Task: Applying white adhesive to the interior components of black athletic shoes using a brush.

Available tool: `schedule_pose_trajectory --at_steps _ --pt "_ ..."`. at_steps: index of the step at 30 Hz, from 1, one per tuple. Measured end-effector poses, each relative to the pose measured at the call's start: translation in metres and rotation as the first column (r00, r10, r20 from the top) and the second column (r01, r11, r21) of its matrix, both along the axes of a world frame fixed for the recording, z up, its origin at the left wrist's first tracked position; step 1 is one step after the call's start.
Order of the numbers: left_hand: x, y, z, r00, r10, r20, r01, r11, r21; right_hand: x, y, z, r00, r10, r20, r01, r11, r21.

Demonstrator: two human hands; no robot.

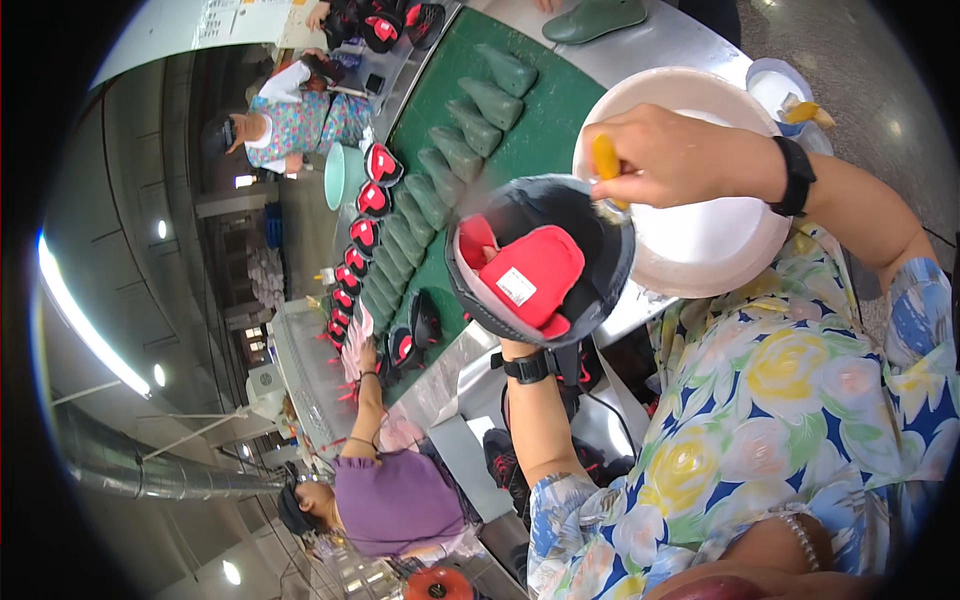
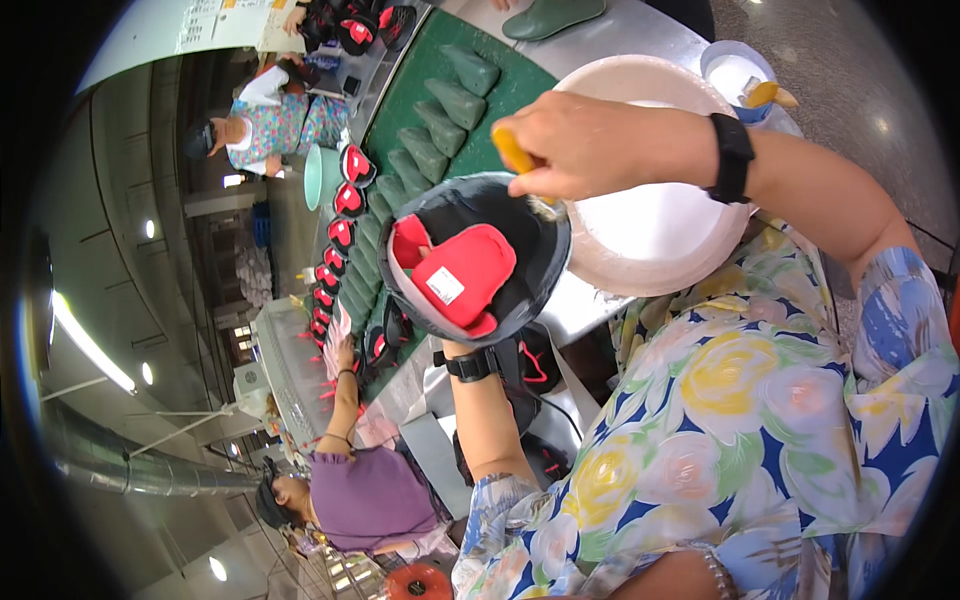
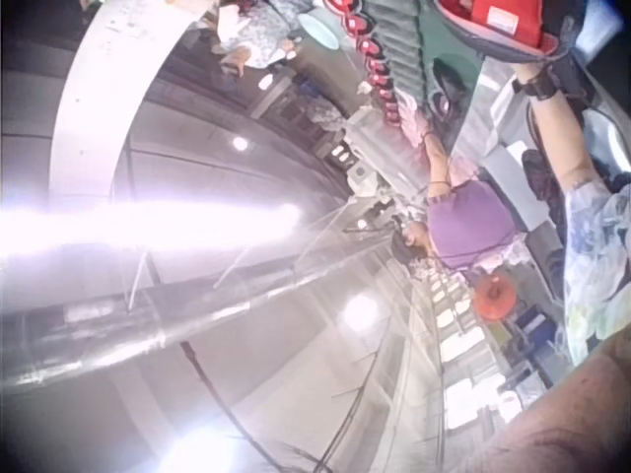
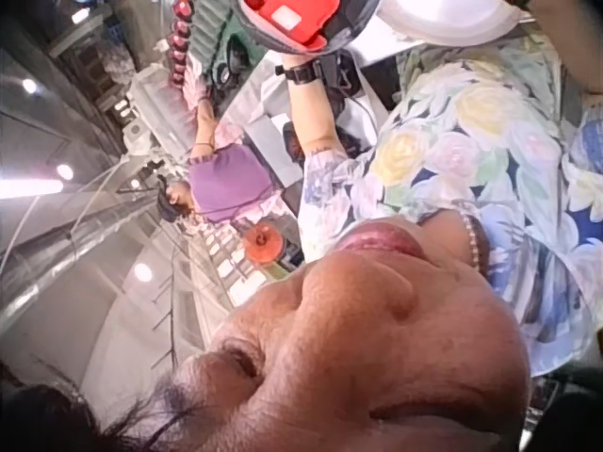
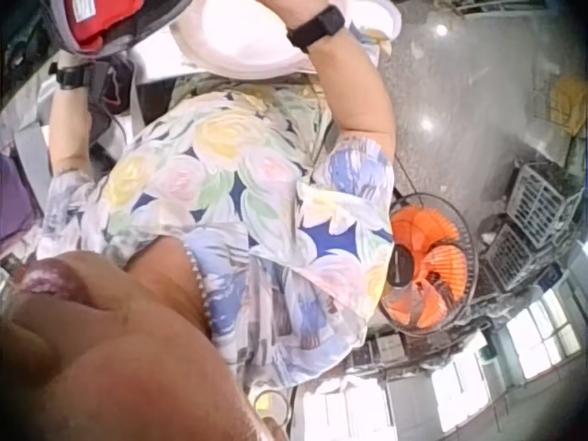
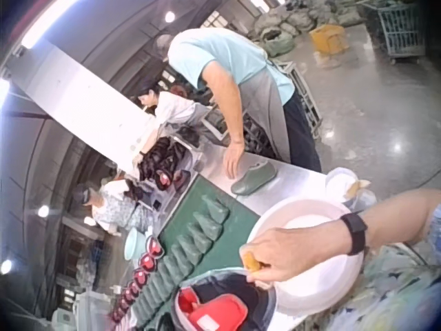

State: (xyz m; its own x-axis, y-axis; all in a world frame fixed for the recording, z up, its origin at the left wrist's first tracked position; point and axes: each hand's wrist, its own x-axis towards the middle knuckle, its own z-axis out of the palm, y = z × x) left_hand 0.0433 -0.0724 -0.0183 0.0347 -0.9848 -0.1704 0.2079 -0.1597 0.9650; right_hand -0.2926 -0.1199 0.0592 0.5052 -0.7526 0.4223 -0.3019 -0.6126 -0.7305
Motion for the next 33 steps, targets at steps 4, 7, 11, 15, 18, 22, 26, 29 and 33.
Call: schedule_pose_trajectory --at_steps 4,7,11,15,18,22,26,29,33 --pt "0.007 0.000 0.005 0.999 0.049 -0.001 -0.049 0.998 -0.039 0.009 0.027 -0.003 0.950 0.040 0.310 -0.044 0.999 0.007" --pt "0.010 0.004 0.004 0.995 0.094 0.025 -0.092 0.992 -0.082 0.030 0.050 -0.008 0.882 0.251 0.399 -0.246 0.967 -0.065" --pt "0.013 0.015 0.005 0.984 0.158 0.084 -0.144 0.978 -0.153 0.037 0.042 -0.014 0.932 0.276 0.235 -0.248 0.958 -0.142" --pt "0.008 0.025 0.008 0.948 0.245 0.204 -0.185 0.944 -0.274 0.034 0.035 -0.012 0.977 0.159 0.144 -0.126 0.969 -0.214" --pt "0.006 0.029 0.008 0.900 0.326 0.289 -0.207 0.904 -0.374 0.046 0.047 -0.004 0.901 0.286 0.325 -0.251 0.957 -0.147" --pt "0.043 0.023 0.005 0.982 0.180 0.048 -0.168 0.966 -0.199 0.054 0.030 0.004 0.974 0.188 0.129 -0.176 0.980 -0.096" --pt "0.129 0.014 -0.009 0.719 0.693 -0.055 -0.669 0.711 0.215 0.022 0.015 0.001 0.979 -0.070 0.191 0.065 0.997 0.034" --pt "0.200 0.002 -0.038 0.709 0.705 0.027 -0.691 0.686 0.230 0.007 0.013 -0.009 0.981 -0.115 0.158 0.101 0.991 0.092" --pt "0.277 -0.026 -0.082 0.667 0.725 -0.173 -0.703 0.689 0.177 -0.001 0.014 -0.020 0.987 -0.157 0.029 0.146 0.959 0.244"
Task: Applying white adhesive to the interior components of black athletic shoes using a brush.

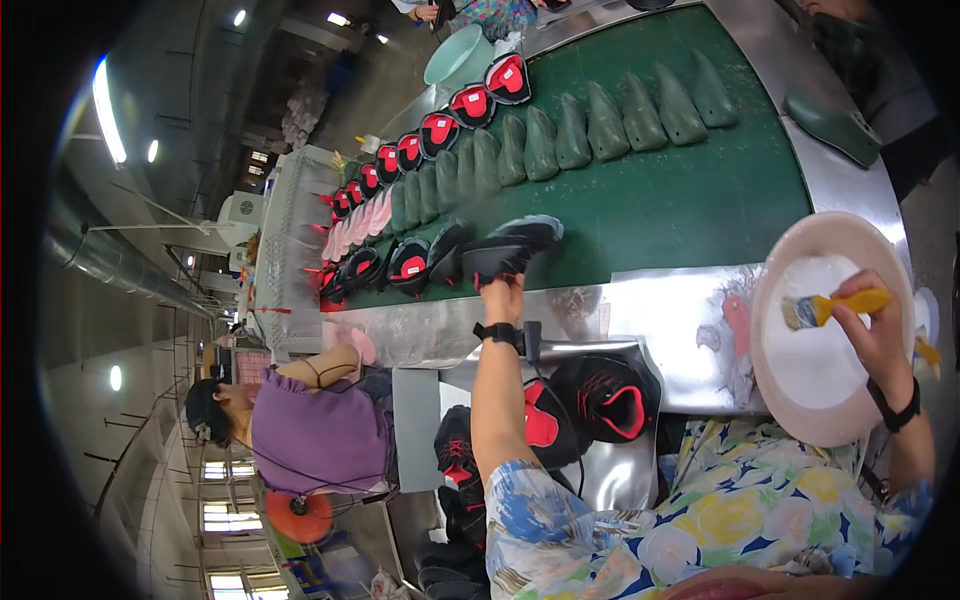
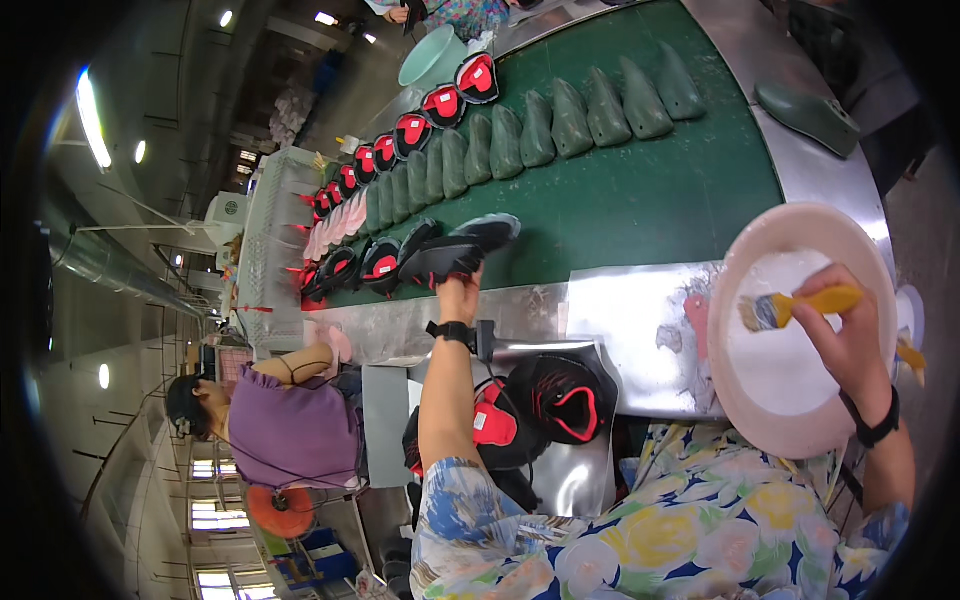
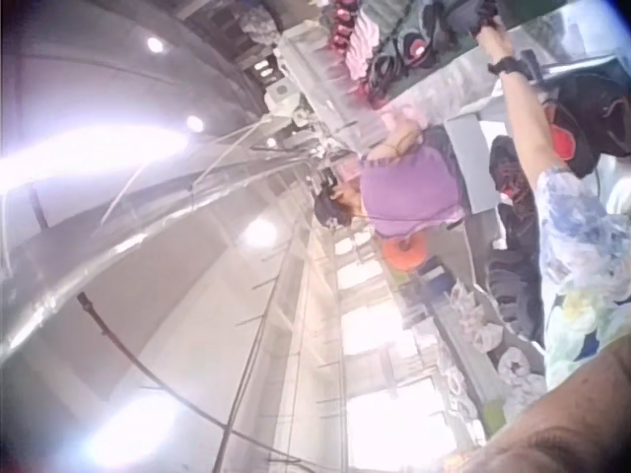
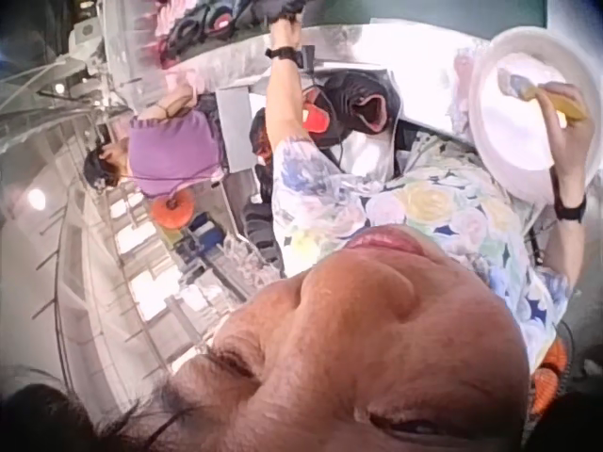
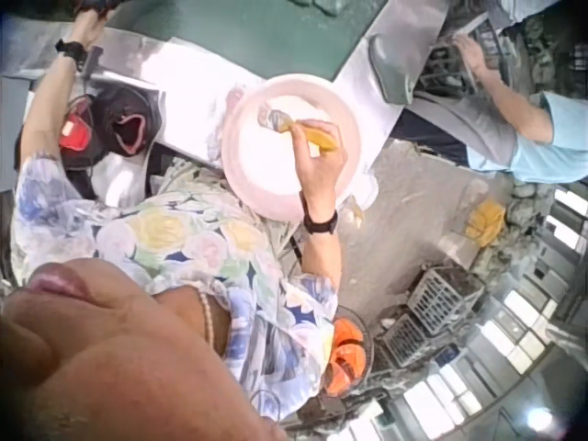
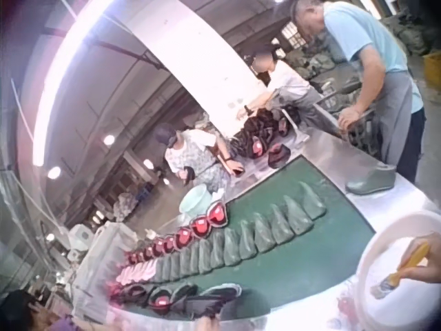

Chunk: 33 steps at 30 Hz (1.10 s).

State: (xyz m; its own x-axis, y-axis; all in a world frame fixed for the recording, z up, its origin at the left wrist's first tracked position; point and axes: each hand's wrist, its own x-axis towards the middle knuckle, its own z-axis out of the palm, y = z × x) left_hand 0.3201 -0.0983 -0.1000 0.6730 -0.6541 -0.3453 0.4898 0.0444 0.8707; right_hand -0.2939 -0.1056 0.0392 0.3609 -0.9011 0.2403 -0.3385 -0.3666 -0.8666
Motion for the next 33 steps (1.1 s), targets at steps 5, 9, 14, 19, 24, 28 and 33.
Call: schedule_pose_trajectory --at_steps 5,9,14,19,24,28,33 --pt "0.069 -0.050 -0.056 0.975 0.171 0.139 -0.147 0.975 -0.166 -0.002 -0.005 -0.023 0.992 -0.096 -0.081 0.110 0.975 0.194" --pt "0.104 -0.038 -0.092 0.749 -0.421 0.513 -0.240 0.548 0.801 -0.015 -0.003 -0.028 0.989 -0.109 -0.102 0.134 0.950 0.283" --pt "0.090 0.009 -0.014 -0.184 -0.846 0.500 -0.425 0.527 0.736 -0.038 -0.020 -0.030 0.981 -0.066 -0.181 0.124 0.935 0.332" --pt "-0.090 0.095 0.113 0.502 -0.796 0.338 0.526 0.592 0.611 -0.043 -0.030 -0.036 0.961 -0.088 -0.263 0.174 0.929 0.326" --pt "-0.227 0.164 0.082 -0.308 -0.805 0.507 0.174 0.477 0.862 0.007 -0.033 -0.044 0.919 -0.020 -0.393 0.127 0.960 0.248" --pt "-0.178 0.168 0.066 -0.163 -0.794 0.586 0.131 0.571 0.810 0.047 -0.022 -0.055 0.941 0.247 -0.233 -0.168 0.935 0.313" --pt "-0.110 0.171 0.136 0.475 -0.640 0.604 0.210 0.749 0.629 0.035 0.001 -0.054 0.686 0.555 -0.469 -0.490 0.830 0.266"
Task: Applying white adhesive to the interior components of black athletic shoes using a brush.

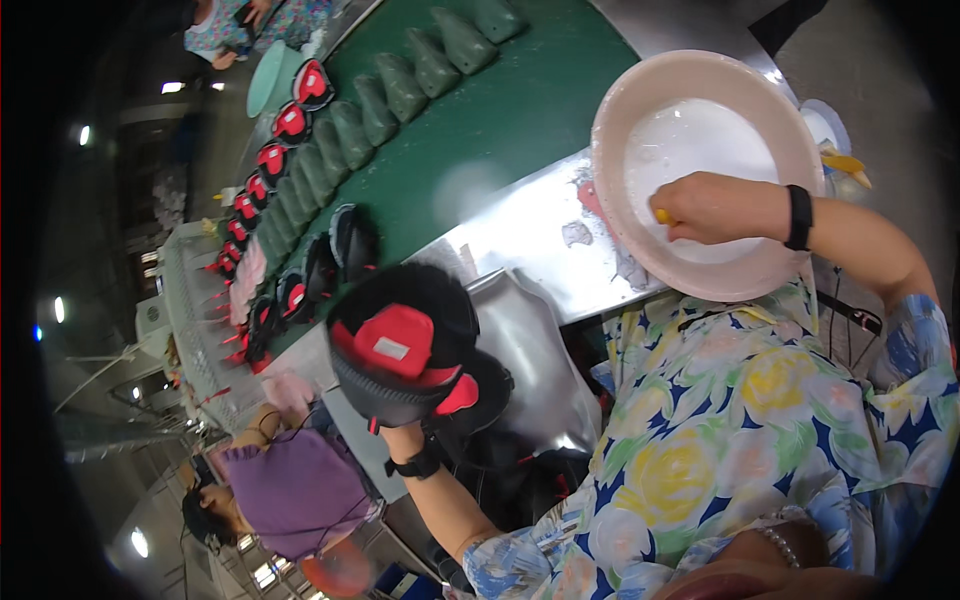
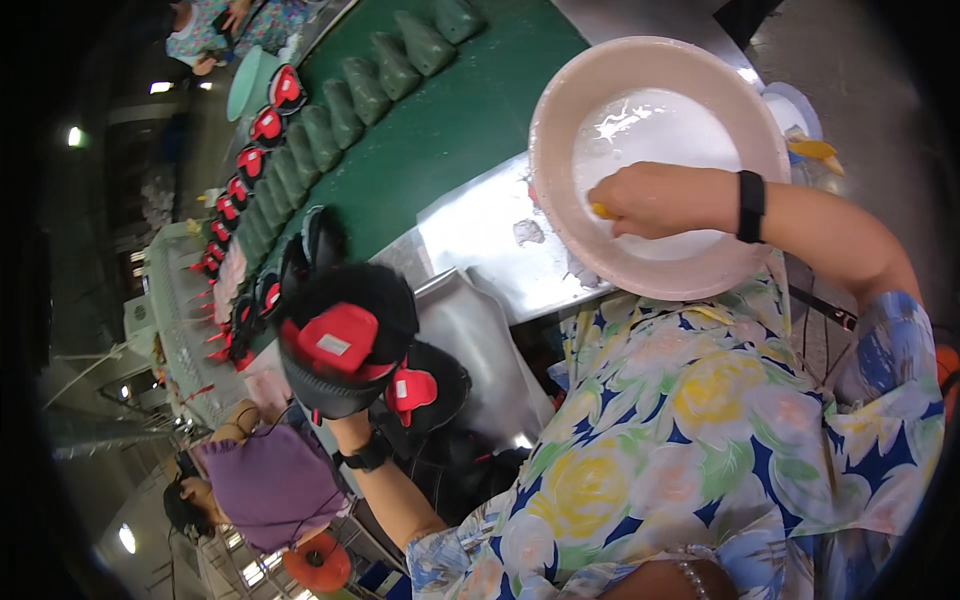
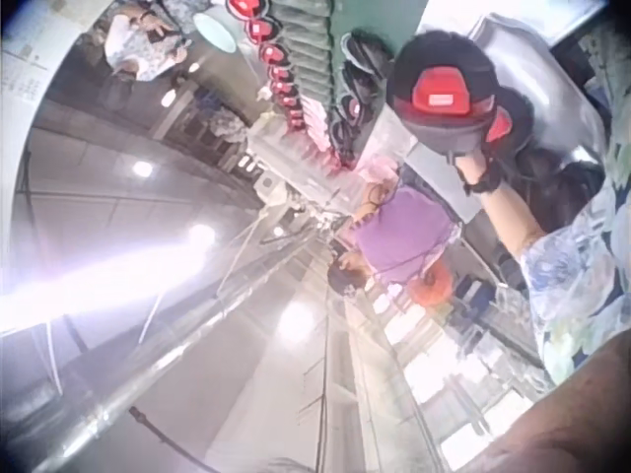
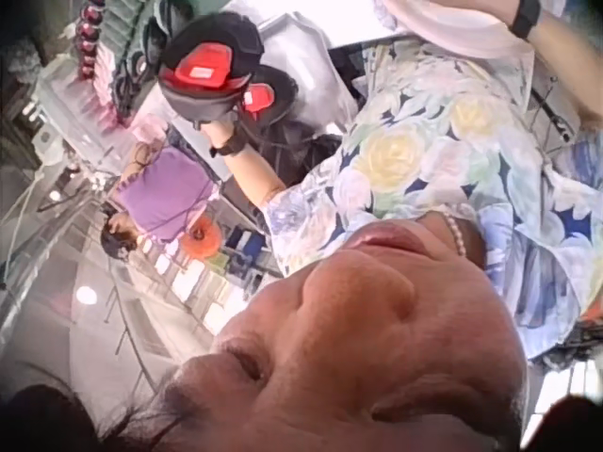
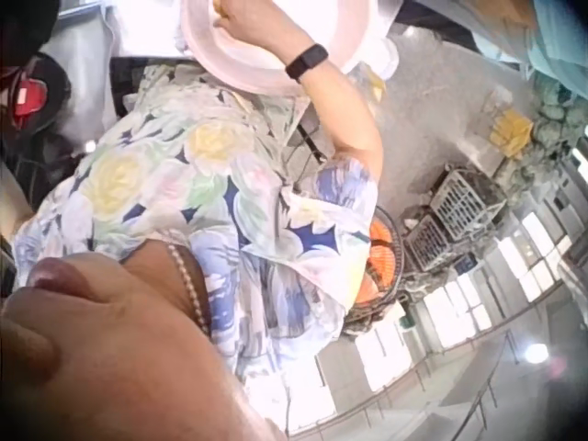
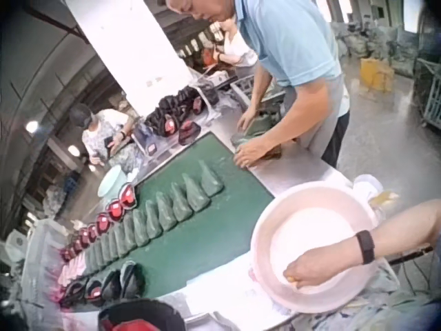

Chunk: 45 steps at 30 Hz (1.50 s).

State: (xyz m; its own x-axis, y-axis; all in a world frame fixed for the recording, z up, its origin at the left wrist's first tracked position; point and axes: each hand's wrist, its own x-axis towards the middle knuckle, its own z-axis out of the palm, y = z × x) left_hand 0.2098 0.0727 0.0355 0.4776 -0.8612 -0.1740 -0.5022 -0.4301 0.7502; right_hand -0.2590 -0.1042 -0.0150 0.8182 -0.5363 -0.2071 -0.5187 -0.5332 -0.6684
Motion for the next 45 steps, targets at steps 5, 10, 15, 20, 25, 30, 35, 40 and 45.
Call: schedule_pose_trajectory --at_steps 5,10,15,20,25,30,35,40,45 --pt "-0.019 -0.046 -0.001 0.730 -0.135 -0.670 0.023 0.985 -0.173 -0.045 -0.018 0.022 0.957 -0.263 0.119 0.272 0.960 -0.064" --pt "-0.092 -0.108 -0.025 0.505 -0.299 -0.810 0.234 0.950 -0.205 -0.069 -0.035 0.067 0.856 -0.268 0.442 0.354 0.927 -0.124" --pt "-0.142 -0.150 -0.029 0.405 -0.371 -0.836 0.389 0.897 -0.210 -0.058 -0.040 0.093 0.774 -0.189 0.604 0.332 0.934 -0.133" --pt "-0.164 -0.156 -0.027 0.397 -0.395 -0.828 0.382 0.892 -0.242 -0.069 -0.036 0.090 0.752 -0.266 0.603 0.478 0.850 -0.221" --pt "-0.187 -0.145 -0.039 0.469 -0.367 -0.803 0.069 0.922 -0.381 -0.069 -0.022 0.081 0.552 -0.505 0.663 0.708 0.705 -0.053" --pt "-0.195 -0.151 -0.078 0.935 -0.320 -0.154 0.158 0.764 -0.626 -0.053 -0.011 0.072 0.439 -0.637 0.633 0.746 0.651 0.138" --pt "-0.202 -0.155 -0.067 0.918 -0.304 0.256 0.394 0.612 -0.686 -0.043 0.004 0.070 0.394 -0.713 0.580 0.685 0.649 0.333" --pt "-0.237 -0.158 -0.017 0.788 -0.451 0.418 0.559 0.241 -0.793 -0.037 0.019 0.076 0.417 -0.763 0.494 0.539 0.645 0.541" --pt "-0.222 -0.162 0.001 0.825 -0.259 0.502 0.561 0.476 -0.677 -0.045 0.022 0.076 0.364 -0.759 0.539 0.416 0.651 0.636"
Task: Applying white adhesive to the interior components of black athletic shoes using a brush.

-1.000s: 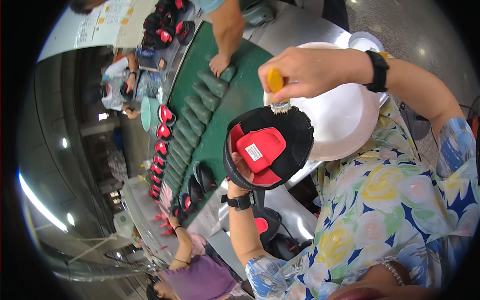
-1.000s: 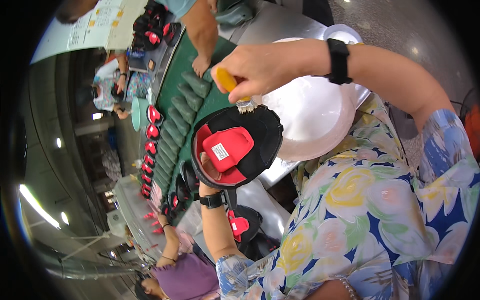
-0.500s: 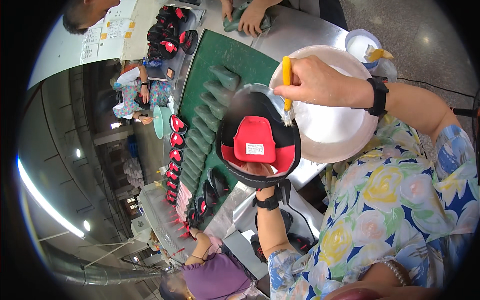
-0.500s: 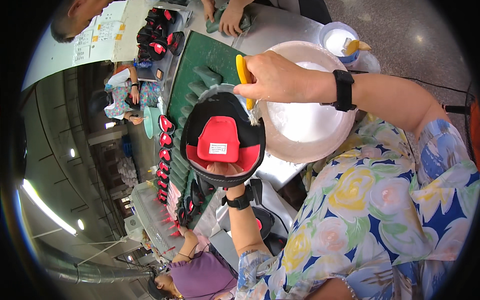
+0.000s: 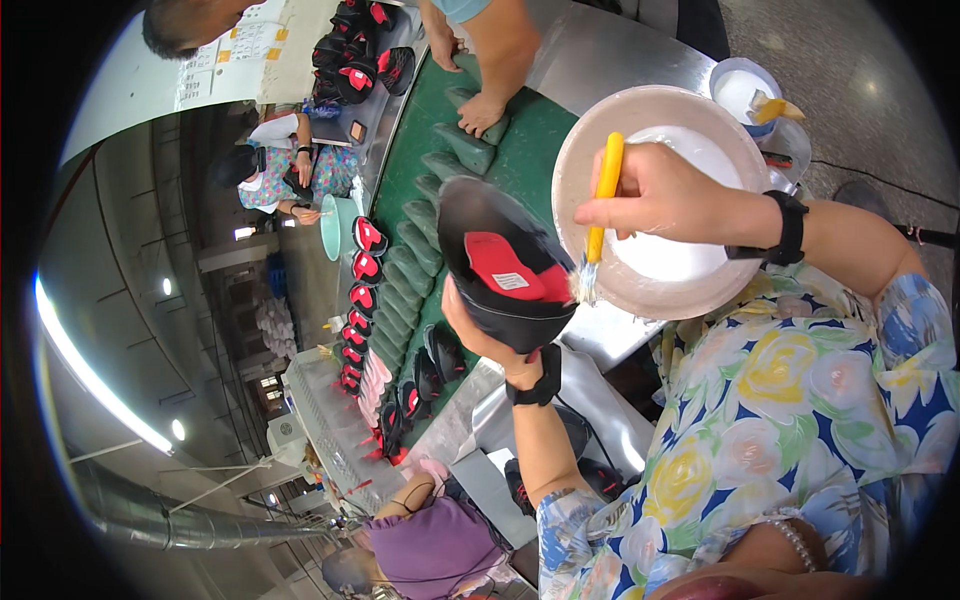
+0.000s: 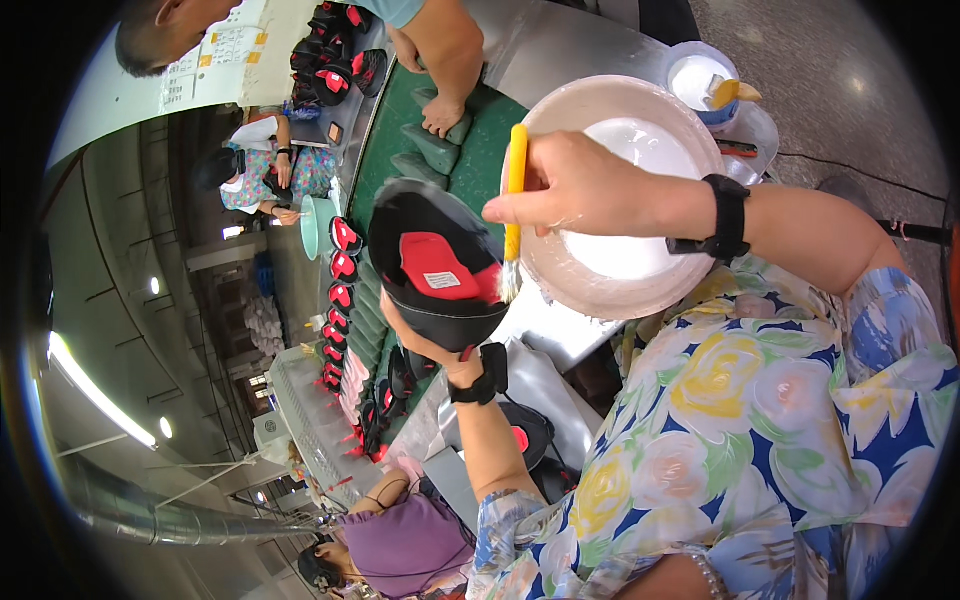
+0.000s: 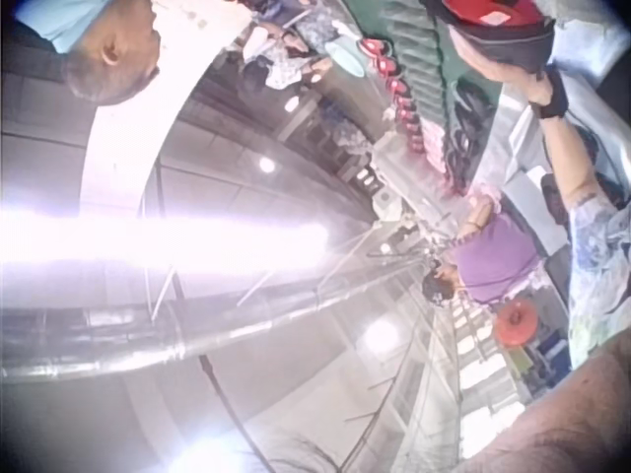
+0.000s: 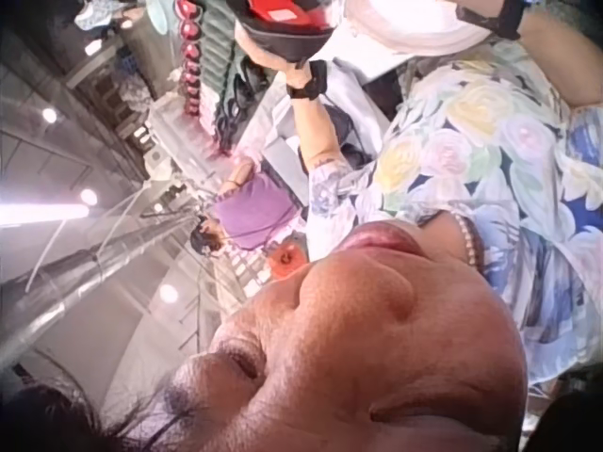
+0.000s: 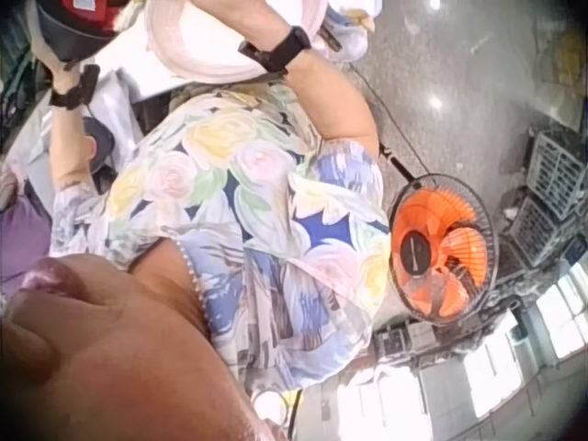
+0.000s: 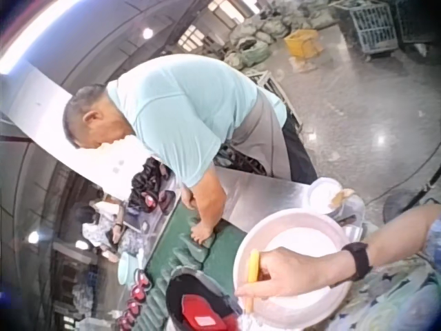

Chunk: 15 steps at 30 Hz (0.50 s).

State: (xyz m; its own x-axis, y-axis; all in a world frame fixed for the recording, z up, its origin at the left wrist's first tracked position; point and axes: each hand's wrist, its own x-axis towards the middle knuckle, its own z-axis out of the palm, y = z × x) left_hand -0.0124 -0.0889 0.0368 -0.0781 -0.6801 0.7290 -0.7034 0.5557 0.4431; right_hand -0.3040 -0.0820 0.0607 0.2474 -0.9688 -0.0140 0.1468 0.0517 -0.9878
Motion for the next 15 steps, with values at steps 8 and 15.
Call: schedule_pose_trajectory --at_steps 8,15 --pt "0.050 0.024 -0.058 0.747 0.191 -0.637 0.490 0.488 0.722 -0.011 -0.023 -0.018 0.983 -0.119 -0.137 0.016 0.808 -0.589" --pt "0.012 0.057 -0.080 0.534 0.180 -0.826 0.747 0.357 0.561 0.026 -0.024 -0.013 0.990 0.115 -0.077 -0.124 0.490 -0.863"
